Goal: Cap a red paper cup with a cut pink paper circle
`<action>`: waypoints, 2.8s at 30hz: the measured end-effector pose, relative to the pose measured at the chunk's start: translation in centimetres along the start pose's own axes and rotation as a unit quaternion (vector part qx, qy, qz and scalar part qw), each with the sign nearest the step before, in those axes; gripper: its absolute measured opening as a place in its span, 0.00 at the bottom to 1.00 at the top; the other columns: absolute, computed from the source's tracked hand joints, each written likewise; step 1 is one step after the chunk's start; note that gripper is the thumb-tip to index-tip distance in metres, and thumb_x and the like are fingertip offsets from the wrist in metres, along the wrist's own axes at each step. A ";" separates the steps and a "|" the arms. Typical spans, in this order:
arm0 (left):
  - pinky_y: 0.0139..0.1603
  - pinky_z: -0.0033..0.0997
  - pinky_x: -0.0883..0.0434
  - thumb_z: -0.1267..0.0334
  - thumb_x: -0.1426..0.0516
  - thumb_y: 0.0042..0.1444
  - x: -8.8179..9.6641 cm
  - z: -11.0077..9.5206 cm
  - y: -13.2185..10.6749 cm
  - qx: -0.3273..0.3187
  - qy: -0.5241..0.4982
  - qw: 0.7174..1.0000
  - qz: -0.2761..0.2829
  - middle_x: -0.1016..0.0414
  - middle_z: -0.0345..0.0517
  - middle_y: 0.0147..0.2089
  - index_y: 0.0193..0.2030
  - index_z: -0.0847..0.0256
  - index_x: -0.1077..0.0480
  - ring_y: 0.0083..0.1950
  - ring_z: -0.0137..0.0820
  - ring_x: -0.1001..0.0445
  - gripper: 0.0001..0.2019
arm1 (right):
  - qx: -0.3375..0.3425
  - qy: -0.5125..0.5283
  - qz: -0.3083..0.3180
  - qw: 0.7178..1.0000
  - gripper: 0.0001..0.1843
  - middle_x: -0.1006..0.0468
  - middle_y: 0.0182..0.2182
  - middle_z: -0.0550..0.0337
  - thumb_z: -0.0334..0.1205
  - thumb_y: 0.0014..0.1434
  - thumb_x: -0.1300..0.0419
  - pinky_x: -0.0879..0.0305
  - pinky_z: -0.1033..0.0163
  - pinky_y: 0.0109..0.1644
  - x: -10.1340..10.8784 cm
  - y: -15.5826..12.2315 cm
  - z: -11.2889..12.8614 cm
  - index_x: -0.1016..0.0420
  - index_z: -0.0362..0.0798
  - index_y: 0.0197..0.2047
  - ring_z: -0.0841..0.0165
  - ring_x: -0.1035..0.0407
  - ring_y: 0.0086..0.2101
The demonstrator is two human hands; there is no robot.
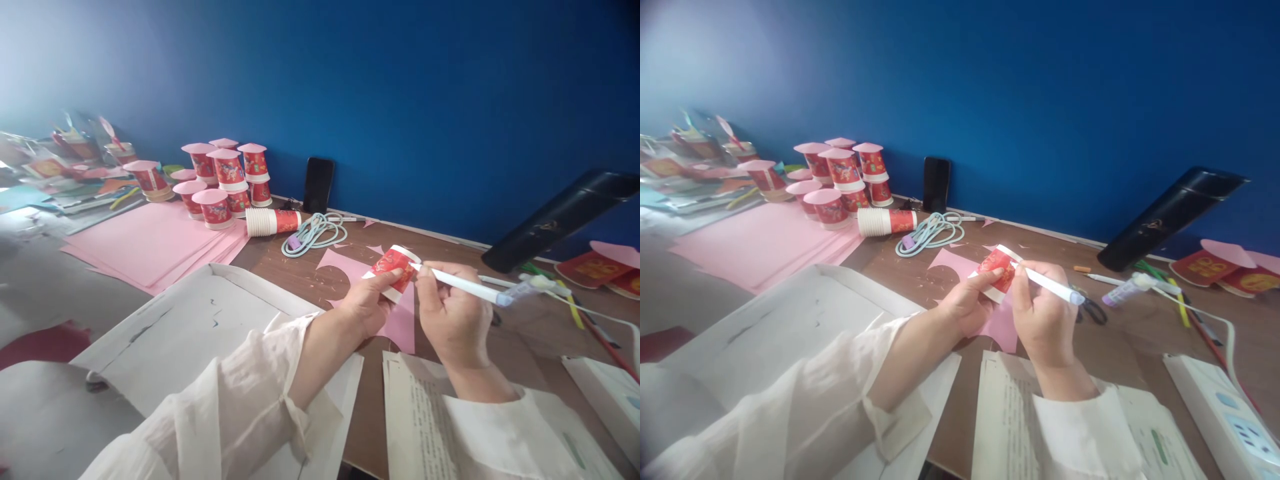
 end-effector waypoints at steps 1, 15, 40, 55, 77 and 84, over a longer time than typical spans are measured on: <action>0.61 0.34 0.32 0.73 0.34 0.48 0.0 0.0 0.0 -0.001 0.000 1.000 -0.002 0.20 0.48 0.39 0.37 0.64 0.23 0.53 0.39 0.23 0.09 | 0.000 0.000 0.000 1.000 0.09 0.20 0.32 0.53 0.43 0.63 0.40 0.28 0.58 0.38 0.0 0.0 0.0 0.24 0.46 0.39 0.63 0.26 0.30; 0.61 0.34 0.33 0.72 0.33 0.46 0.1 -0.1 -0.1 -0.006 0.010 1.000 -0.008 0.20 0.48 0.38 0.36 0.64 0.24 0.51 0.38 0.23 0.09 | 0.010 0.003 0.007 1.000 0.08 0.20 0.30 0.53 0.42 0.62 0.40 0.28 0.58 0.37 0.0 -0.1 0.3 0.25 0.47 0.37 0.64 0.26 0.29; 0.61 0.39 0.33 0.71 0.32 0.44 0.4 -0.1 0.2 -0.009 -0.002 1.000 -0.002 0.21 0.50 0.39 0.36 0.64 0.25 0.53 0.41 0.24 0.11 | -0.056 0.044 -0.005 0.997 0.09 0.20 0.32 0.53 0.42 0.61 0.40 0.29 0.57 0.38 -0.1 -0.6 -0.4 0.24 0.46 0.36 0.62 0.25 0.32; 0.60 0.35 0.33 0.74 0.35 0.45 0.1 -0.1 0.1 -0.013 -0.005 1.000 -0.015 0.22 0.46 0.35 0.33 0.64 0.25 0.47 0.35 0.24 0.07 | 0.020 0.081 -0.024 0.996 0.05 0.20 0.32 0.51 0.38 0.60 0.38 0.28 0.57 0.40 0.1 -0.3 1.1 0.23 0.44 0.36 0.62 0.24 0.35; 0.50 0.31 0.32 0.73 0.35 0.46 0.1 0.1 -0.1 0.007 0.003 0.999 -0.034 0.25 0.43 0.28 0.27 0.63 0.27 0.33 0.28 0.27 0.04 | 0.065 0.057 -0.009 0.996 0.03 0.19 0.34 0.53 0.36 0.60 0.38 0.28 0.57 0.42 -0.6 -0.5 1.2 0.25 0.46 0.37 0.62 0.24 0.36; 0.52 0.33 0.32 0.73 0.35 0.46 0.0 -0.1 -0.3 -0.003 0.002 0.999 -0.033 0.25 0.43 0.30 0.29 0.63 0.26 0.34 0.29 0.27 0.05 | 0.064 0.056 -0.009 0.996 0.02 0.19 0.33 0.53 0.35 0.60 0.38 0.28 0.56 0.42 -0.6 -0.5 1.1 0.25 0.46 0.37 0.61 0.24 0.36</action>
Point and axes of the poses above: each hand's wrist, its own y-axis towards the middle knuckle, its own x-axis out of the back of the hand, z = x × y, the point moved 6 cm from there along y, towards the middle knuckle
